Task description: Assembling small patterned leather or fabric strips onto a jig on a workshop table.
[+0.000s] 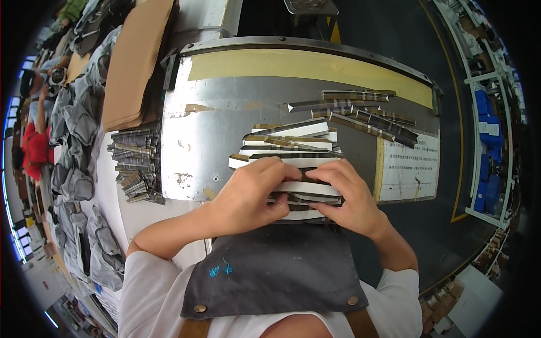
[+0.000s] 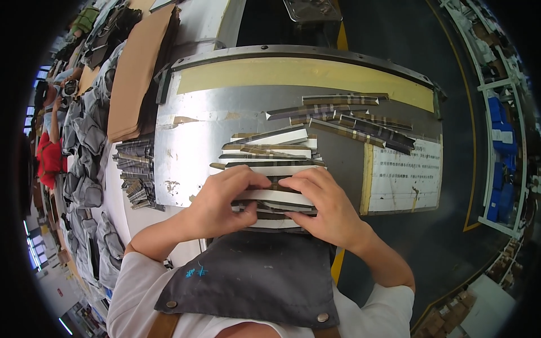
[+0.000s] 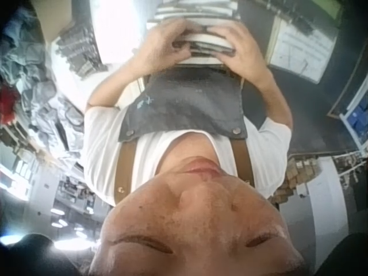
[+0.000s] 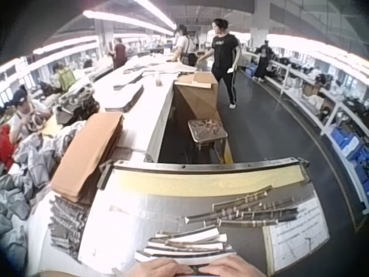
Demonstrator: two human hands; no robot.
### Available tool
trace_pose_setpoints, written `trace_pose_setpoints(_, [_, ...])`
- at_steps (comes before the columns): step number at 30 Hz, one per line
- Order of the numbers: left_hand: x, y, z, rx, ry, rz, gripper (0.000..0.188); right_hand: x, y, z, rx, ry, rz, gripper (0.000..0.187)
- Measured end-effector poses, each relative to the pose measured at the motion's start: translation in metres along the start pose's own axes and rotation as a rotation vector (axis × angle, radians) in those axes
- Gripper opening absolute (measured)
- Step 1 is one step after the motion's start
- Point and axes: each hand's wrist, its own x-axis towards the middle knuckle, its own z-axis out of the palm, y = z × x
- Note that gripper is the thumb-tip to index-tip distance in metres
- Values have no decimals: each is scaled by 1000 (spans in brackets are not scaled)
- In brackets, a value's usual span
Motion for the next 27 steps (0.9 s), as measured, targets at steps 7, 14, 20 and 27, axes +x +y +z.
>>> trace_pose_setpoints(7, [8, 4, 8, 103, 135, 179, 38, 2, 0, 6, 291, 97, 180, 40])
trace_pose_setpoints(14, [10, -4, -18, -620, 299, -334, 15, 6, 1, 14, 162, 186, 151, 27])
trace_pose_setpoints(20, [47, -1, -33, 143, 591, 184, 28, 37, -1, -19, 299, 223, 80, 18])
trace_pose_setpoints(27, [68, -15, -18, 533, 512, 482, 40, 76, -3, -13, 581, 359, 90, 32])
